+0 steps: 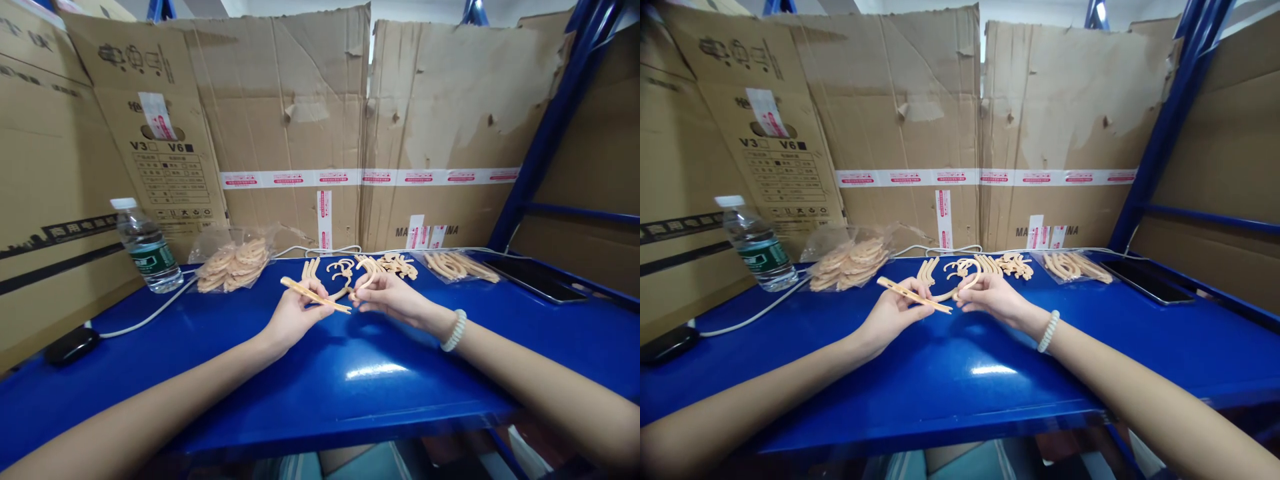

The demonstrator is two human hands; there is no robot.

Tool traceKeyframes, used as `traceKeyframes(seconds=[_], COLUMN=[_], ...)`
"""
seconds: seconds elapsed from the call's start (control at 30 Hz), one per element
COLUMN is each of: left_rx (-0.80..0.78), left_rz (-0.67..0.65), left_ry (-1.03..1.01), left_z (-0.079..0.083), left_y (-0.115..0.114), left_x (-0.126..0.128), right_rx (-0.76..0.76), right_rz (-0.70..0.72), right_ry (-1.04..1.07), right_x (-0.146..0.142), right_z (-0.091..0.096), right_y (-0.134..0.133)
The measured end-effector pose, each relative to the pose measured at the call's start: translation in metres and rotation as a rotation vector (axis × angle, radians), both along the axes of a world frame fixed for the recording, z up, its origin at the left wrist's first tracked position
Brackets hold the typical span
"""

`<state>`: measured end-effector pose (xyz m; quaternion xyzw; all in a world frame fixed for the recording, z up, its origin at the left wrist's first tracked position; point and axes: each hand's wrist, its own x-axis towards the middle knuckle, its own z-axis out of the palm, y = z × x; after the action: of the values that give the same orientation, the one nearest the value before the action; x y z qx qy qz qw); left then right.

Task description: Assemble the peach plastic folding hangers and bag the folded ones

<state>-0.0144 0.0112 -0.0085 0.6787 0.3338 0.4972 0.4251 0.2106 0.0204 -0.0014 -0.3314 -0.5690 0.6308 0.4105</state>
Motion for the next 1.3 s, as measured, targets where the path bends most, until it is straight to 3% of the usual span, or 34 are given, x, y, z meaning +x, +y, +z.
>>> traceKeyframes(seconds=[0.17,0.37,0.57,0.83,1.0,1.3], left_rx=[0.022,0.029,0.071,0.161,0.074,-0.116], left_rz=[0.027,-0.013,-0.037,0.011,-0.016,0.051], left_ry=[0.011,0.017,0.072,0.119,0.074,-0.1], left_z=[0.001,-0.002,-0.003,-0.002,-0.002,-0.002], left_y=[-0.003,-0.005,-0.012,-0.018,-0.019,-0.013], left_x=[0.0,0.003,0.004,0.004,0.008,0.009], right_rx=[-0.074,-0.115,-0.104,0.051,0.14,0.223], right_rz=[0.164,0.191,0.153,0.015,-0.069,-0.099], right_ry=[0.04,0.049,0.035,0.013,0.015,-0.042], right_x=[-0.004,-0.003,-0.005,-0.013,-0.018,-0.022], right_z=[0.005,0.004,0.0,-0.008,-0.012,-0.009], right_y=[-0.005,-0.008,-0.007,-0.012,-0.013,-0.016])
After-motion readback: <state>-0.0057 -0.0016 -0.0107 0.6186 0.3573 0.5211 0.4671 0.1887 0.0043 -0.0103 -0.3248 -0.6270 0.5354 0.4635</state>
